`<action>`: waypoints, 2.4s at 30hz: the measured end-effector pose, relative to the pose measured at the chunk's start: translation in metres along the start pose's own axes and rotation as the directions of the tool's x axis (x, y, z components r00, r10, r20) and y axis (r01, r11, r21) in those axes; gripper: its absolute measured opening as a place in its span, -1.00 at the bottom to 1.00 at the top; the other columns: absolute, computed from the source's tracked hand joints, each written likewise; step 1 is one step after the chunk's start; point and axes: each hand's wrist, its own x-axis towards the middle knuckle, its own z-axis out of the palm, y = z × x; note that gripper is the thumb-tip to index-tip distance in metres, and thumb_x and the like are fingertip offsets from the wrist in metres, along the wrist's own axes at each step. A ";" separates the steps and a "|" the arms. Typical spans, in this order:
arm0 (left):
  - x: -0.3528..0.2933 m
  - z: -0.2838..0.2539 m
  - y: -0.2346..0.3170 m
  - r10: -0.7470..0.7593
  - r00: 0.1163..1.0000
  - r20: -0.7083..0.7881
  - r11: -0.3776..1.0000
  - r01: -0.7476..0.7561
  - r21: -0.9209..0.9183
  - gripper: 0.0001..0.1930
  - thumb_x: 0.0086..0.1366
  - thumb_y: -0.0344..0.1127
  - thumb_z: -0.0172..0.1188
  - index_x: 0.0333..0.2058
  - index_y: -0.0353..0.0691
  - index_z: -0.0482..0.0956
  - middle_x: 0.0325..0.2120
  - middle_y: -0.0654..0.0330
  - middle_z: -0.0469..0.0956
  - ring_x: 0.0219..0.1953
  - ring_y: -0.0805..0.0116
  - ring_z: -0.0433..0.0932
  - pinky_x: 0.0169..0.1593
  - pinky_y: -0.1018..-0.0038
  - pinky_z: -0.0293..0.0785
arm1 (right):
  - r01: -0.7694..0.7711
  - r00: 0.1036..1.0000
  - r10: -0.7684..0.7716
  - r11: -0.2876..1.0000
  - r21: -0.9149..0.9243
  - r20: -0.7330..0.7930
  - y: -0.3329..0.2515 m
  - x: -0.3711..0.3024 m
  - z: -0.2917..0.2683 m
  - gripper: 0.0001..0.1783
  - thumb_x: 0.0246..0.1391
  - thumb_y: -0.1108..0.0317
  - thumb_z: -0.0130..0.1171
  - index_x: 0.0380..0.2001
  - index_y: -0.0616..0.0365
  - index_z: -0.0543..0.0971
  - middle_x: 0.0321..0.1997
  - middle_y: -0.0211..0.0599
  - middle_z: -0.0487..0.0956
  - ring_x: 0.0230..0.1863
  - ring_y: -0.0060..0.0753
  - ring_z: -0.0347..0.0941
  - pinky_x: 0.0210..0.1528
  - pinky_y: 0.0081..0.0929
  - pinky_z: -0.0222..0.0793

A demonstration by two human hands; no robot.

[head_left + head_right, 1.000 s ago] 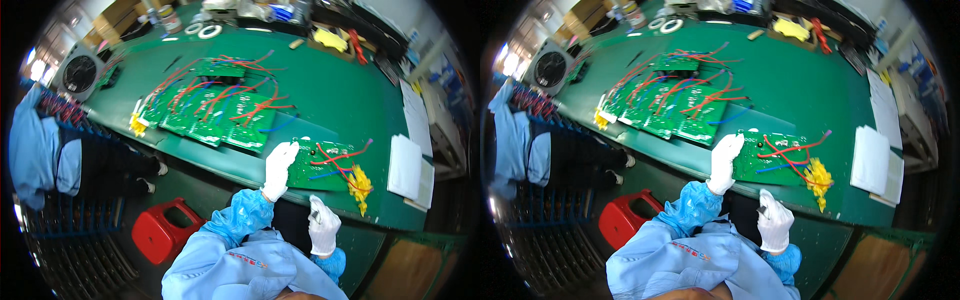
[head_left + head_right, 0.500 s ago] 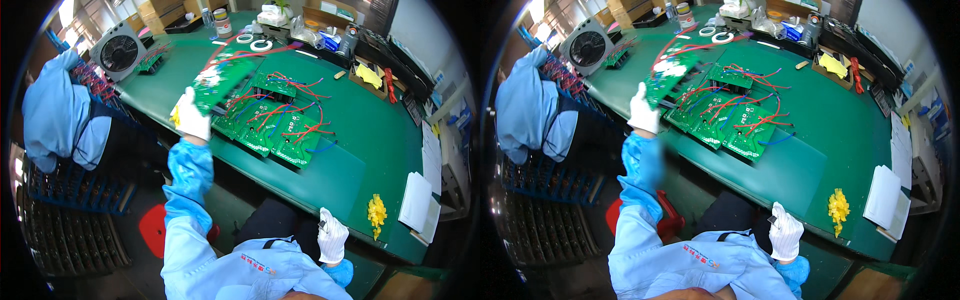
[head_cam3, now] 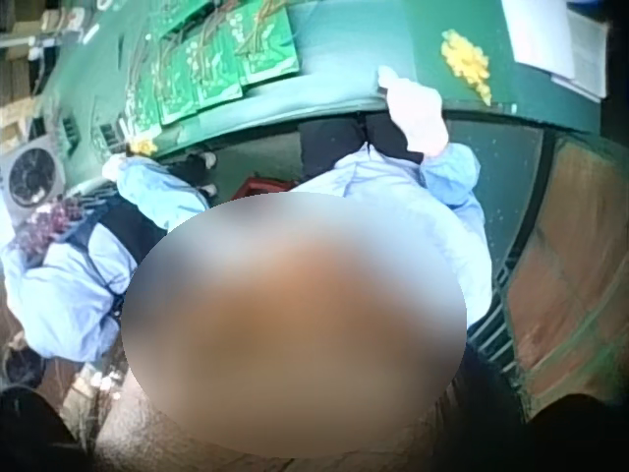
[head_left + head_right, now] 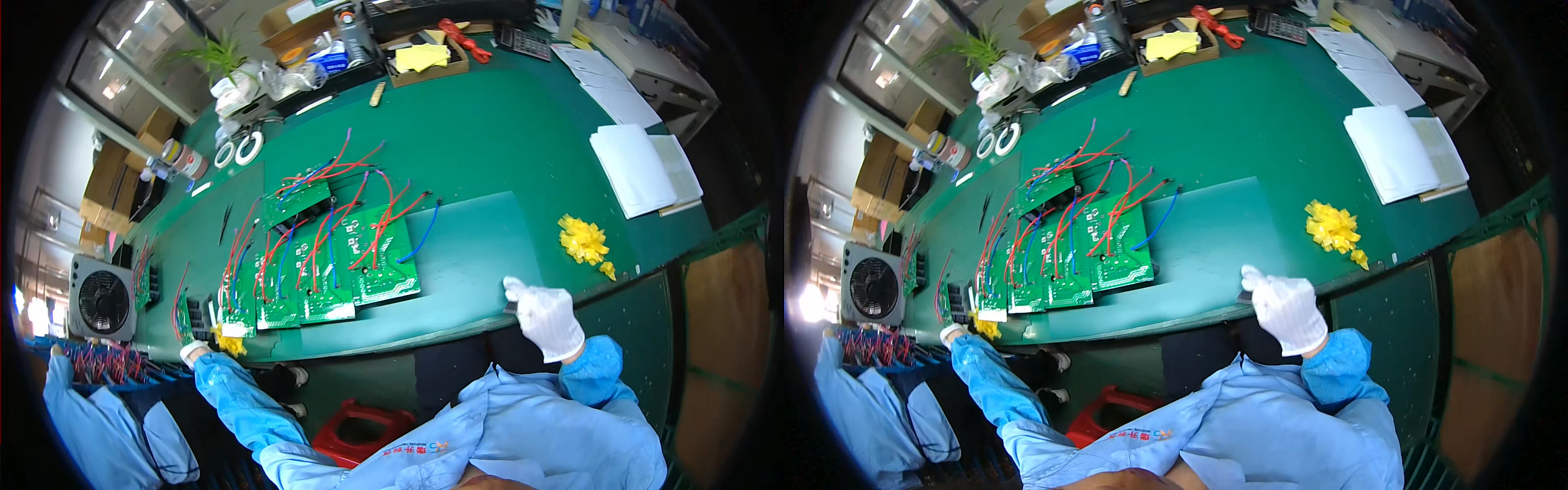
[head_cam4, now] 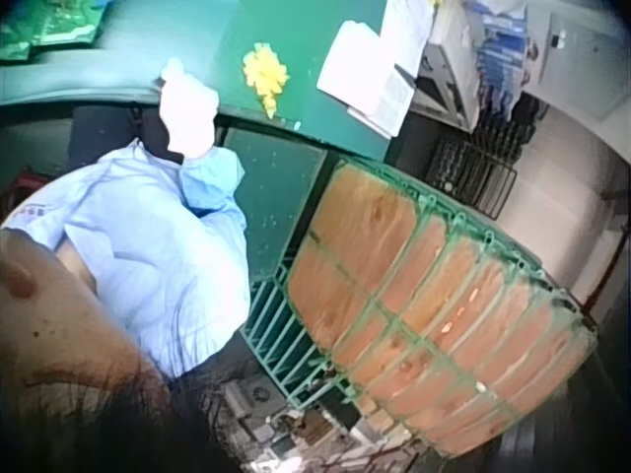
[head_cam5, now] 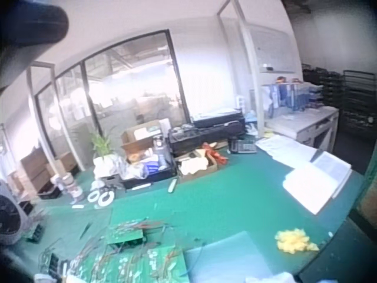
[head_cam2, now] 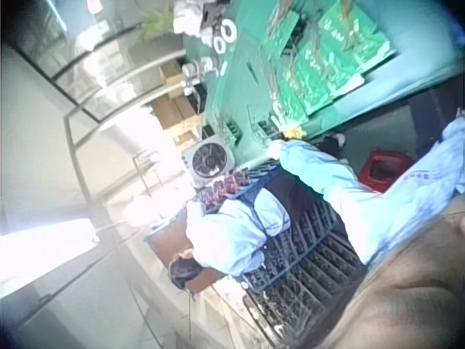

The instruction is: Assembling components onto circuit boards and writing notes on a yellow post-it.

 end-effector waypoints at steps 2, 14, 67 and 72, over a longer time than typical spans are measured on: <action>0.002 0.016 -0.009 -0.036 0.996 -0.083 0.996 0.028 -0.088 -0.78 0.37 -0.20 0.17 -0.12 -0.06 0.72 -0.12 0.20 0.70 -0.04 0.25 0.68 -0.02 0.35 0.62 | -0.132 0.990 0.133 0.990 0.048 -0.041 0.010 0.011 -0.010 -0.66 0.14 0.42 0.22 0.01 0.09 0.61 -0.40 -0.29 0.67 -0.47 -0.25 0.59 -0.41 -0.33 0.49; -0.088 -0.020 0.008 -0.660 0.667 -0.345 0.205 -0.281 -0.937 -0.51 0.56 -0.10 -0.20 0.09 -0.41 0.52 0.04 -0.12 0.60 0.05 0.03 0.58 0.18 0.18 0.45 | -0.488 0.866 0.486 0.771 -0.409 -0.116 0.224 0.023 -0.038 -0.44 0.19 0.08 0.25 0.18 0.15 0.49 0.09 -0.04 0.58 0.05 0.07 0.53 0.13 -0.11 0.44; -0.366 -0.365 0.505 0.062 0.445 -0.893 0.401 -0.831 -0.386 -0.56 0.42 -0.08 0.11 0.06 -0.34 0.50 0.05 -0.11 0.51 0.16 -0.10 0.44 0.22 0.03 0.35 | -0.304 0.943 0.320 0.941 0.151 -0.095 0.153 0.003 -0.027 -0.25 0.13 0.09 0.38 0.30 0.25 0.43 0.04 -0.14 0.63 -0.02 -0.09 0.53 0.09 -0.17 0.38; -0.421 -0.363 0.502 0.360 0.090 -0.928 -0.086 -0.988 -0.129 -0.53 0.50 -0.20 0.02 0.31 -0.18 0.37 0.32 -0.07 0.35 0.40 -0.05 0.26 0.41 0.05 0.16 | -0.332 0.928 0.370 0.880 0.341 -0.051 0.160 -0.002 -0.038 -0.36 0.22 0.18 0.28 0.30 0.25 0.44 0.14 -0.12 0.61 0.11 -0.08 0.53 0.17 -0.20 0.36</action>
